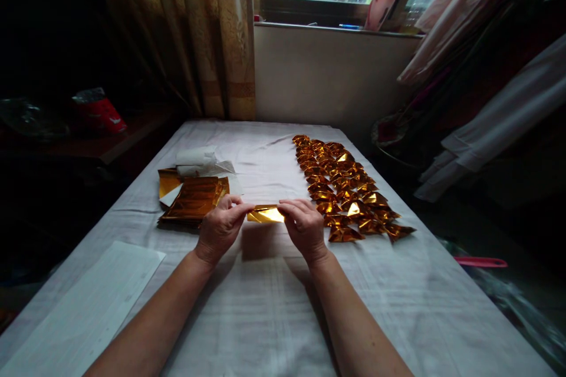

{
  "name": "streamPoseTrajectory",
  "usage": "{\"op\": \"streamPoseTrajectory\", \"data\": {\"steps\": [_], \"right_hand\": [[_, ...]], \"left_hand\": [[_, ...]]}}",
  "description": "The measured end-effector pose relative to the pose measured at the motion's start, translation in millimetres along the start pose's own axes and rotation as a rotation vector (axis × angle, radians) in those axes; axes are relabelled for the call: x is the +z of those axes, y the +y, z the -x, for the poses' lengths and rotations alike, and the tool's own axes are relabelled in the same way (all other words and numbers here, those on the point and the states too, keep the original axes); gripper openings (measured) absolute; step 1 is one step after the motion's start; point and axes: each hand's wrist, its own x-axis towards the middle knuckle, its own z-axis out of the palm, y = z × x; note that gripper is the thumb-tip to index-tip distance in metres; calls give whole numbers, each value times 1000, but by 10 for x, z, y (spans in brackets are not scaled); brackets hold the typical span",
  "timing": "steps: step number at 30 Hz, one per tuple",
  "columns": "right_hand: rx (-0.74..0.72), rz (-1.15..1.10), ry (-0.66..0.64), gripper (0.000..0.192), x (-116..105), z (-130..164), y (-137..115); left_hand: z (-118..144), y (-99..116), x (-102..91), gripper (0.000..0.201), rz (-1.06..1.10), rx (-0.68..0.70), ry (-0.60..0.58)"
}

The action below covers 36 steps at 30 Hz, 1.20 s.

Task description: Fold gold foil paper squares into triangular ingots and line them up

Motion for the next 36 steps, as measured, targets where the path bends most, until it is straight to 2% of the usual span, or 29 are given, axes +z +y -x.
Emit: {"op": "streamPoseTrajectory", "data": {"steps": [4,9,12,18,24,30,36], "right_hand": [[-78,7,14,23,41,47,7],[-89,39,-169,22,91,163,23],[-95,46,-281,17,98,257,15],[-72,47,-413,14,43,425,-37],[12,18,-426,14,5,459,-54],[187,47,-418,13,32,417,-85],[285,98,-349,14,103,408,-151]], "left_hand": [[107,12,46,20,108,-23,10],[288,-18,70,26,189,40,-158],[405,-27,39,28,156,56,-237],[565,68,-23,19,6,35,-274],[595,117,-23,11,-82,-45,-262],[572,75,51,7,-106,-151,-195],[514,101,82,12,-145,-207,-218]]}}
